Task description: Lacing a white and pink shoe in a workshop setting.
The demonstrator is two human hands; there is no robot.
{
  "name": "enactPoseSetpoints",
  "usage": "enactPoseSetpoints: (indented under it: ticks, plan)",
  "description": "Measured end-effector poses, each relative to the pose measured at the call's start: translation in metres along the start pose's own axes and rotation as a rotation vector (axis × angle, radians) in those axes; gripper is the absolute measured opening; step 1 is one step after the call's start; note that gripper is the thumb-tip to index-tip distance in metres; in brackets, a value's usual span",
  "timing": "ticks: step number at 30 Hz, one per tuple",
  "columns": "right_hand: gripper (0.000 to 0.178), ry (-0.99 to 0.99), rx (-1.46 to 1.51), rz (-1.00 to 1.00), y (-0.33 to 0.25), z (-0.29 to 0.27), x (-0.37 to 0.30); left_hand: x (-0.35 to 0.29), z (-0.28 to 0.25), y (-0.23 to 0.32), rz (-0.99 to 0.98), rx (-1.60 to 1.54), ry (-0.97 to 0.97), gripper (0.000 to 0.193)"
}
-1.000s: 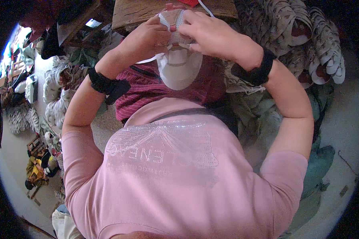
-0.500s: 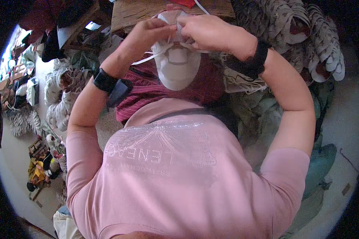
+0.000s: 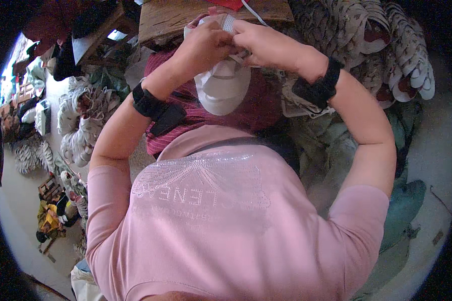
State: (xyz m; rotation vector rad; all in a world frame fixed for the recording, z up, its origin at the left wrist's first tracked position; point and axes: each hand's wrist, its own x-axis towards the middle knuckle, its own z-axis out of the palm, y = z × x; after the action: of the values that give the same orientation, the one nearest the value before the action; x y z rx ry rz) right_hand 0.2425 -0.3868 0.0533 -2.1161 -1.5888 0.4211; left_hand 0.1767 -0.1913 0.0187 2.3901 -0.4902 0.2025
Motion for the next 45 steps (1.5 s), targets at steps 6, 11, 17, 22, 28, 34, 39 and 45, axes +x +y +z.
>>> enactPoseSetpoints:
  ticks: [6,11,17,22,28,34,39,45]
  plan:
    - [0.031,0.103,0.090,-0.044,0.000,0.011,-0.003,0.009,0.000,-0.003,0.140,0.229,-0.038,0.018]
    - [0.020,0.154,0.041,-0.018,-0.003,0.013,-0.006,0.009,-0.006,0.003,0.136,0.220,-0.094,0.015]
    - [0.019,0.088,0.090,-0.030,-0.002,0.006,-0.008,0.004,-0.033,-0.023,0.034,0.118,0.168,0.012]
    - [0.015,0.238,0.090,-0.053,-0.004,0.016,-0.007,0.003,-0.020,-0.008,0.271,0.094,0.192,0.014]
    - [0.013,0.394,-0.117,-0.051,-0.014,0.025,-0.013,0.020,-0.009,-0.013,0.247,0.057,-0.053,0.015]
    - [0.009,0.434,-0.248,-0.069,-0.015,0.025,-0.016,0.028,-0.001,-0.020,0.229,0.049,-0.185,0.016]
    - [0.010,0.465,-0.241,-0.069,-0.018,0.026,-0.017,0.028,0.000,-0.016,0.321,0.190,-0.138,0.014]
    - [0.012,0.452,-0.283,-0.044,-0.018,0.024,-0.018,0.022,0.001,0.004,0.127,0.326,-0.121,0.015]
